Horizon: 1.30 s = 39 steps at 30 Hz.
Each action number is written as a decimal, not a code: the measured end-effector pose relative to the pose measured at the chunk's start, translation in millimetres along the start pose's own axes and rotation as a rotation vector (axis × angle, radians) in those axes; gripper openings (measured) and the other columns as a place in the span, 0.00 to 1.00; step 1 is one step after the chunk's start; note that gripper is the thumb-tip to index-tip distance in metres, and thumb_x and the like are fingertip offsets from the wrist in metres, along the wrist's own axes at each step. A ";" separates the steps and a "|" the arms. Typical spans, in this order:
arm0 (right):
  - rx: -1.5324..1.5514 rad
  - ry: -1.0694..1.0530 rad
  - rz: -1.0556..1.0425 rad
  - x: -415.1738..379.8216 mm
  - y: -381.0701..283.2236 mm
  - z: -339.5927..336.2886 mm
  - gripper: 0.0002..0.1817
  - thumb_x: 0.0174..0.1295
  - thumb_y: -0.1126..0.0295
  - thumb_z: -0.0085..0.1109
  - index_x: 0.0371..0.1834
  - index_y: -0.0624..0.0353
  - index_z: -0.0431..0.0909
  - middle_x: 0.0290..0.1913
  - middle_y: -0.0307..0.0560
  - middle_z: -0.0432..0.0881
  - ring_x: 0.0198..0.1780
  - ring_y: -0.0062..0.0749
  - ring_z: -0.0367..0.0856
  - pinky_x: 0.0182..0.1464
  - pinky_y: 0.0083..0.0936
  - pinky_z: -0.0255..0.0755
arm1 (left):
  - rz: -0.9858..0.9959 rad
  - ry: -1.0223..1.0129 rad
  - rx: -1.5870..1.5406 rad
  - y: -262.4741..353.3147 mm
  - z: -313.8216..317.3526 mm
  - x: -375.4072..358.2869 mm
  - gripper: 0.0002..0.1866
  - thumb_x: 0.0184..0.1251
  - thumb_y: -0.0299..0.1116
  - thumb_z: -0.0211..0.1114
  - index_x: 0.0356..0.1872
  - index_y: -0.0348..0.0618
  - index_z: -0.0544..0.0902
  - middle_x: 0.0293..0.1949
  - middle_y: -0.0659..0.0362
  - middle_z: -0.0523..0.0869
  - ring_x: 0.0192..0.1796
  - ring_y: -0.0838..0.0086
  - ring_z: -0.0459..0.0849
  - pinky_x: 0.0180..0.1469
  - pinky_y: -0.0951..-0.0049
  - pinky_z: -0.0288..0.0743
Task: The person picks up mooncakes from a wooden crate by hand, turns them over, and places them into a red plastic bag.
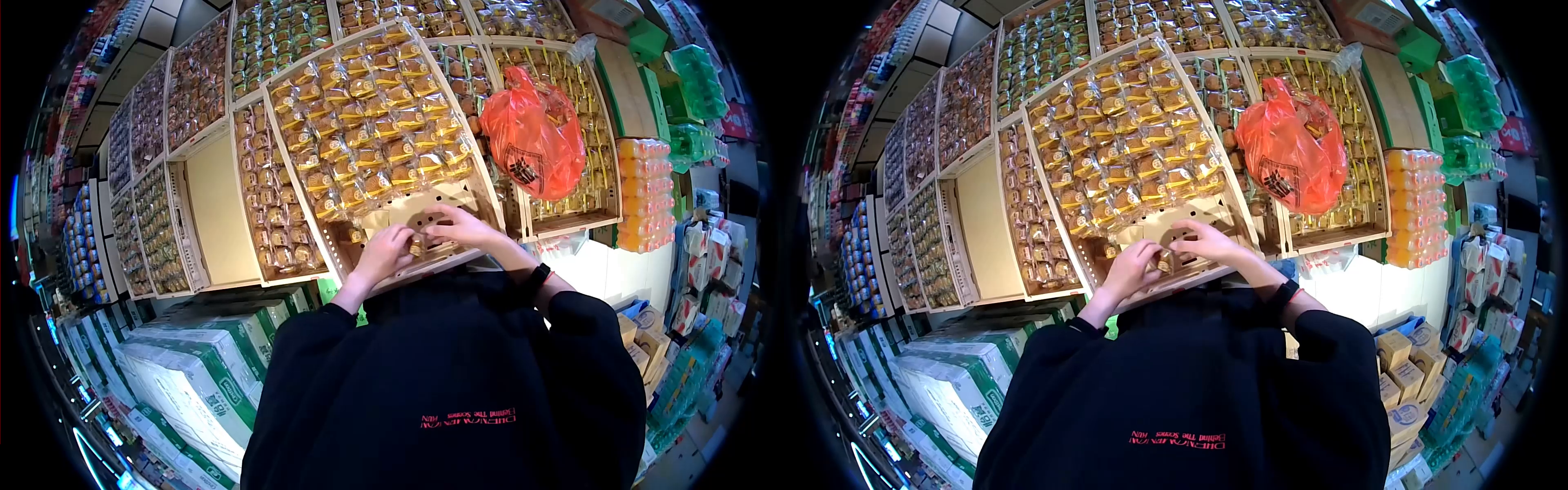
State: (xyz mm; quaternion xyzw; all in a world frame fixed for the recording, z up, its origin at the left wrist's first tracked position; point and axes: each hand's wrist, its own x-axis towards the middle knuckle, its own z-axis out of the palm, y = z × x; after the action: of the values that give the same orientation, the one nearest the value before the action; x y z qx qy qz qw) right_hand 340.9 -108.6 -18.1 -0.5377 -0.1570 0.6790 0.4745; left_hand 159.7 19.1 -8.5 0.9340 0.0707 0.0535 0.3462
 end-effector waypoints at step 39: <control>-0.561 1.216 0.254 0.7 32.9 -303.7 0.34 0.47 0.53 0.63 0.56 0.58 0.67 0.50 0.66 0.73 0.51 0.56 0.74 0.52 0.40 0.70 | -0.659 -0.427 0.024 -89.2 46.5 -43.8 0.21 0.57 0.40 0.54 0.52 0.44 0.71 0.38 0.46 0.83 0.41 0.52 0.81 0.44 0.55 0.75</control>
State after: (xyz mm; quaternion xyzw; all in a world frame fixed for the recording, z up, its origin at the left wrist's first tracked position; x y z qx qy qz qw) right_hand 592.3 -214.7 -155.4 -0.9407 0.0318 0.2403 0.2374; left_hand 115.0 48.9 -104.1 0.8553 0.2937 -0.2570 0.3408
